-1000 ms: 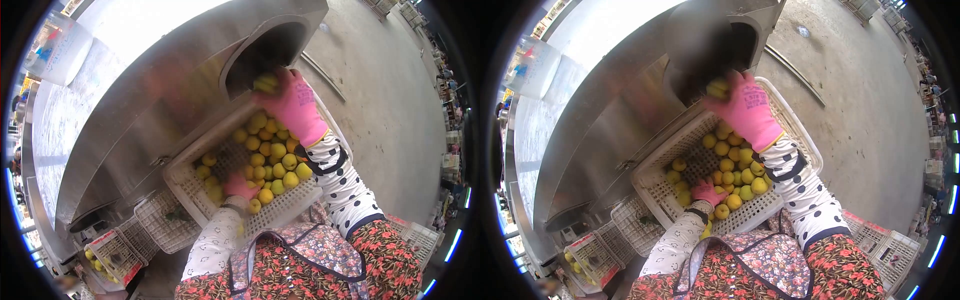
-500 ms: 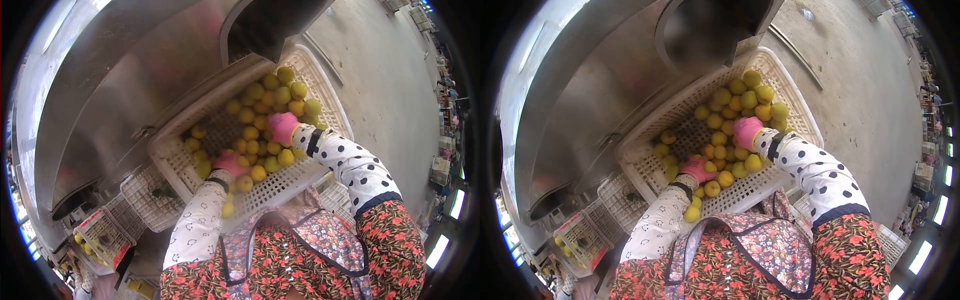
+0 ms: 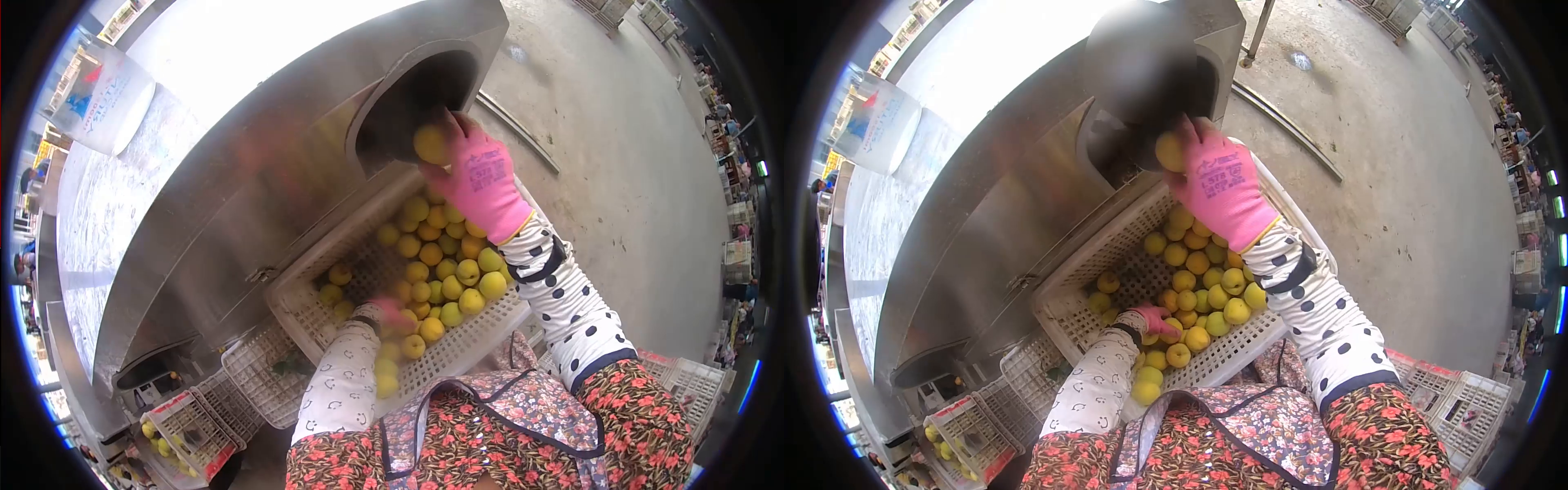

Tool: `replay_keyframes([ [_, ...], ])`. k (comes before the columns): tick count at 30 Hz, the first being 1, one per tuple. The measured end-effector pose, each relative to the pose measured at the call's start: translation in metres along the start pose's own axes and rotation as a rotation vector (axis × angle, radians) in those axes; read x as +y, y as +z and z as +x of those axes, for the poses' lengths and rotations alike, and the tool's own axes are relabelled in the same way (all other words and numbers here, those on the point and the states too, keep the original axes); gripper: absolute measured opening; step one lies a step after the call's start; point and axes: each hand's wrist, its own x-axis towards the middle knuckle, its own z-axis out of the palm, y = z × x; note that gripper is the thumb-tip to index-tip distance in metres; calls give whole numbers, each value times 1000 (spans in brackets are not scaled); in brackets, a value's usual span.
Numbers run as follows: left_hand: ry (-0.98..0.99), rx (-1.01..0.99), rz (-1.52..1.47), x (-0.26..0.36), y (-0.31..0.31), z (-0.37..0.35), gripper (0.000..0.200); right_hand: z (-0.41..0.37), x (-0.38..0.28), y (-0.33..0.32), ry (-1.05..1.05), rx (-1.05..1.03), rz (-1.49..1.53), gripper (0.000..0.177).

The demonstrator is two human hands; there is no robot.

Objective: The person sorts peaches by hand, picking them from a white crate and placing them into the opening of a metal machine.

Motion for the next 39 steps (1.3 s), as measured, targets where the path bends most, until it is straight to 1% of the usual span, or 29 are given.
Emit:
replay_keyframes([
  [1,1,9,-5,-3,2,5,111,8,-6,10,73,-188,-102,75],
  [2,3,19,-11,-7,2,9,111,8,-11,14,60,-159,-78,76],
  [3,43,87,-16,-6,3,1,110,4,-16,15,46,-134,-53,77],
  [4,94,137,-139,-13,4,2,108,-1,-19,20,37,-116,-24,78],
  [6,181,225,-391,-33,11,11,104,0,-8,28,171,-168,7,74],
  [7,240,318,-560,-36,12,1,95,5,-17,21,251,-189,35,71],
  [8,415,370,-600,-42,13,-9,93,10,-23,19,332,-215,65,68],
  [9,588,417,-638,-51,13,-19,90,28,-26,31,313,-199,45,65],
  [10,680,476,-784,-46,17,-31,88,56,-25,50,294,-186,26,61],
  [11,783,528,-919,-41,21,-43,86,65,-26,61,275,-174,8,57],
  [12,802,603,-1153,-13,17,-71,84,59,-23,59,239,-59,214,55],
  [14,964,448,-1544,17,0,-111,83,51,-7,37,149,185,607,51],
  [15,1108,192,-1683,26,-11,-124,83,33,-14,20,240,101,765,64],
  [16,1248,-81,-1803,32,-18,-131,83,9,-12,12,222,-47,872,70],
  [17,1245,-8,-1843,34,-19,-135,87,-15,-9,7,201,-199,976,76],
  [19,1377,-134,-1804,43,-25,-140,87,-51,-13,-1,212,-427,1077,85],
  [21,1332,-151,-1822,58,-29,-150,92,-75,-19,14,159,-406,1038,83],
  [23,1105,-65,-1890,80,-30,-169,104,-82,-21,14,158,-371,932,83],
  [25,1056,10,-1922,88,-33,-176,103,-76,-22,-1,153,-321,799,82],
  [26,1029,51,-1937,89,-34,-178,103,-73,-21,-5,107,-294,767,82],
  [28,1049,-47,-1931,88,-35,-168,101,-71,-16,-10,26,-243,699,82],
  [29,1062,-97,-1926,86,-36,-163,100,-72,-18,-10,51,-204,766,81],
  [31,1125,-88,-1820,86,-37,-154,96,-70,-23,-9,88,-116,893,80],
  [32,1160,-83,-1769,87,-40,-152,94,-68,-23,-13,61,-115,836,79],
  [34,1199,-53,-1804,90,-44,-158,89,-66,-24,-22,10,-122,727,78],
  [35,1215,-35,-1825,90,-45,-160,87,-64,-24,-23,-14,-88,732,79],
  [37,1281,-130,-1730,78,-49,-147,85,-64,-26,-23,-54,-21,743,80],
  [38,1319,-178,-1675,75,-52,-142,84,-63,-26,-22,70,-86,856,80],
  [39,1322,-133,-1657,77,-54,-142,84,-63,-26,-20,195,-148,962,81],
])
